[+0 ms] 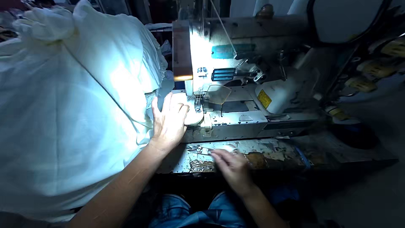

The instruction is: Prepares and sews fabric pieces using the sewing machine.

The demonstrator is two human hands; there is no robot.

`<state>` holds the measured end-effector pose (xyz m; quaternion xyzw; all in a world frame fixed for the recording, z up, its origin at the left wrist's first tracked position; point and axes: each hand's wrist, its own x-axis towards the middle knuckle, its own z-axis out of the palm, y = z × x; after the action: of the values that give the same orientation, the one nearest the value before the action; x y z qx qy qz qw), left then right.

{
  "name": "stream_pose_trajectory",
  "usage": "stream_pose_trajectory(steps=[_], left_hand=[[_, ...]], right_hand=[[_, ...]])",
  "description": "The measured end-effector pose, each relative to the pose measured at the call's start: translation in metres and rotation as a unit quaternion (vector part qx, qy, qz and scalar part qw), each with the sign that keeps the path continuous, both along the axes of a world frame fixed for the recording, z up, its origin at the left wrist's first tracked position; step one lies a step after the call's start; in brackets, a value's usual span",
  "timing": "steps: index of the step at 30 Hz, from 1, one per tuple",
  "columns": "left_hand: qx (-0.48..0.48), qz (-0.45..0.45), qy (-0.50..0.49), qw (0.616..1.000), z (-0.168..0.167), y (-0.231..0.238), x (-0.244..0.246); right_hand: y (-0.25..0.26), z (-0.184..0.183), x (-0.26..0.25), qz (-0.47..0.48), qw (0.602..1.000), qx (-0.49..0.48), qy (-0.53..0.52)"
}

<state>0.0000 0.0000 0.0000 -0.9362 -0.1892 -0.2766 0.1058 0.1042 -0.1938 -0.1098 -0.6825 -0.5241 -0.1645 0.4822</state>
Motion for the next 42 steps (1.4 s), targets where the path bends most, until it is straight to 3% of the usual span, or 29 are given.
stream_pose_trajectory(steps=[3,5,8,10,11,13,14,17,19,24,29,31,33,36,38,39,42], left_hand=[[0.001,0.028,0.051,0.998,0.013,0.013,0.027],[-0.014,0.032,0.038,0.999,0.019,0.036,0.047],[-0.097,0.105,0.034,0.989,0.029,0.081,0.062],[-0.090,0.117,-0.028,0.989,0.030,0.105,0.045],[-0.048,0.084,-0.092,0.991,0.024,0.108,0.027],[0.057,0.006,-0.211,0.976,0.003,0.091,-0.012],[0.099,-0.016,-0.248,0.963,-0.011,0.077,-0.030],[0.144,-0.068,-0.311,0.937,-0.046,0.057,-0.056],[0.133,-0.078,-0.328,0.932,-0.059,0.055,-0.057],[0.103,-0.078,-0.349,0.928,-0.065,0.054,-0.053],[0.066,-0.123,-0.391,0.910,-0.060,0.042,-0.058],[0.039,-0.150,-0.441,0.884,-0.040,0.027,-0.073],[0.073,-0.156,-0.473,0.864,-0.009,0.020,-0.082],[0.135,-0.082,-0.431,0.888,0.021,0.051,-0.047],[0.037,0.048,-0.313,0.948,0.030,0.069,-0.029],[-0.011,0.064,-0.296,0.953,0.036,0.069,-0.028],[-0.081,-0.045,-0.356,0.930,0.034,0.021,-0.054]], right_hand=[[0.027,-0.017,-0.018,0.013,0.987,-0.153,-0.053],[0.035,-0.016,-0.017,0.032,0.984,-0.158,-0.080],[0.031,-0.018,-0.011,0.104,0.979,-0.159,-0.070],[0.027,-0.016,-0.006,0.180,0.977,-0.112,0.021],[0.024,-0.013,-0.006,0.228,0.965,-0.061,0.117],[0.018,-0.001,-0.013,0.276,0.915,0.050,0.290],[0.016,0.007,-0.015,0.269,0.910,0.075,0.305],[0.022,0.031,-0.006,0.167,0.976,0.018,0.138],[0.029,0.046,-0.002,0.084,0.995,-0.041,0.028],[0.055,0.082,0.000,-0.070,0.971,-0.084,-0.211],[0.104,0.096,0.006,-0.027,0.966,-0.123,-0.224],[0.088,0.093,0.007,0.002,0.974,-0.098,-0.204],[0.056,0.073,0.007,-0.002,0.980,-0.086,-0.182],[0.027,0.030,0.016,-0.032,0.967,-0.152,-0.201],[0.016,0.012,0.016,-0.025,0.956,-0.205,-0.210],[0.015,0.014,0.013,-0.016,0.958,-0.188,-0.217],[0.020,0.021,-0.023,0.067,0.975,-0.078,-0.195]])
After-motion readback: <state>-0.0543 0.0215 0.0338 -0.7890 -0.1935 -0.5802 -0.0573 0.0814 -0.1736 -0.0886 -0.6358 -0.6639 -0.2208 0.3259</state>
